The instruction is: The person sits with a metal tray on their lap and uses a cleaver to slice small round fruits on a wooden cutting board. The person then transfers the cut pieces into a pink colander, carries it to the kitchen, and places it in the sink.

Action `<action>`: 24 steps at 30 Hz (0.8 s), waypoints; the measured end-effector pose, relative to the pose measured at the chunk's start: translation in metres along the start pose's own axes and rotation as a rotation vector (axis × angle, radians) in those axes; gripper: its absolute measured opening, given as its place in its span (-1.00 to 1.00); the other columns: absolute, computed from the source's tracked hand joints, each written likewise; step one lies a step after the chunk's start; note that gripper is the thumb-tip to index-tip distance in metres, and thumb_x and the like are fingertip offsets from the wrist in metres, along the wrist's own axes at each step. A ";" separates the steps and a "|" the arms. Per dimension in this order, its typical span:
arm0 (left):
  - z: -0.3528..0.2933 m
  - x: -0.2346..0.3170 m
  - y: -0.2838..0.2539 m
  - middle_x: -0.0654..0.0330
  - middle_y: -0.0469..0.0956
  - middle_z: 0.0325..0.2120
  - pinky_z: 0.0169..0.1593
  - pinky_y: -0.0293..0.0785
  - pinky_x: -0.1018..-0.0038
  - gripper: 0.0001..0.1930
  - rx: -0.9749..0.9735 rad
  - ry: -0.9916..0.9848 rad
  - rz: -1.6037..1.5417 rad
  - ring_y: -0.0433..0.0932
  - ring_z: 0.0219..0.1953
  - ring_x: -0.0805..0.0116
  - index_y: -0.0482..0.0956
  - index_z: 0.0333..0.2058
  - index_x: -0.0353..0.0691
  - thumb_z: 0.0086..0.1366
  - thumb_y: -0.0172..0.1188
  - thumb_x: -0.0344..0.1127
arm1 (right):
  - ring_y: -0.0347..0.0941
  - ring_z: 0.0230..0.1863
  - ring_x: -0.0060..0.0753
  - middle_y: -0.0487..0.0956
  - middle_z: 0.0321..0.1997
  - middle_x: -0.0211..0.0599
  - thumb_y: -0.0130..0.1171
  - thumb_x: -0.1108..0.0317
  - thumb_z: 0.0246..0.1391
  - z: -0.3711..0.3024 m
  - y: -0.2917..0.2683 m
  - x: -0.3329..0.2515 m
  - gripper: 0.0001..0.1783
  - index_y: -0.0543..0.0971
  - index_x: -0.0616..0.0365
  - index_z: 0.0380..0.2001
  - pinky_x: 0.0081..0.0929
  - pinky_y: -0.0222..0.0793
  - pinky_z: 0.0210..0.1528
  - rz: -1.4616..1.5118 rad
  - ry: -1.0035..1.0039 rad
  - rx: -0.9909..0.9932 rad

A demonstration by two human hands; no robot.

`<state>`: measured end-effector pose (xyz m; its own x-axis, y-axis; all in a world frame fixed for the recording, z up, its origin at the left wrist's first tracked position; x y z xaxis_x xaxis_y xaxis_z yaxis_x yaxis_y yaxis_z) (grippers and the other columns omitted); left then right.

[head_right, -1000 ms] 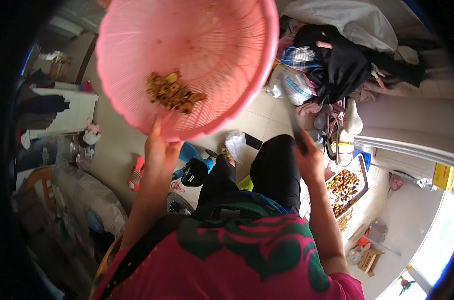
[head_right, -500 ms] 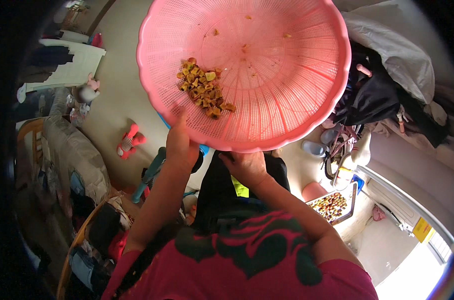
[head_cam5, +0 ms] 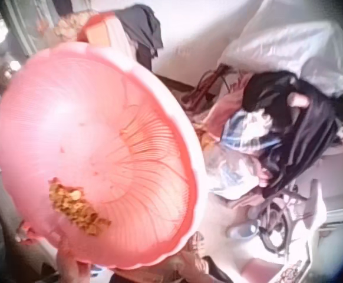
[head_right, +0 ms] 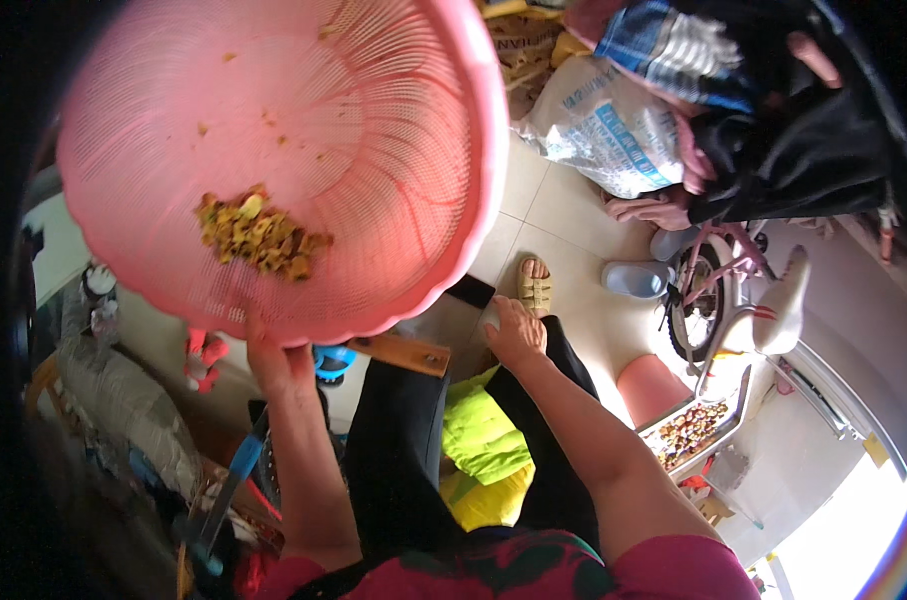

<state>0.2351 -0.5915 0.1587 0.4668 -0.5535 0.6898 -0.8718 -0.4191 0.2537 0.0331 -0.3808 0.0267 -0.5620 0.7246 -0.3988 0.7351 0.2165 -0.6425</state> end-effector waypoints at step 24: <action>0.121 -0.077 -0.054 0.10 0.24 0.16 0.20 0.25 0.20 -0.49 0.060 -0.009 0.088 0.28 0.16 0.19 0.10 0.20 -0.25 0.37 -0.09 -0.14 | 0.12 0.18 -0.13 0.20 0.16 -0.22 0.35 0.31 -0.25 0.113 0.228 0.061 -0.02 0.07 -0.02 0.27 -0.19 -0.04 0.26 -0.206 0.074 -0.046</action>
<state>0.2640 -0.6133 0.0094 0.3905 -0.5965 0.7012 -0.8990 -0.4111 0.1509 0.1239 -0.3614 -0.2179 -0.6741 0.7074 -0.2123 0.6252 0.3935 -0.6740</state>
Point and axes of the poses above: each hand's wrist, its own z-axis towards the middle knuckle, its own y-axis out of the palm, x = y × z, the point moved 1 cm from there along z, towards the middle knuckle
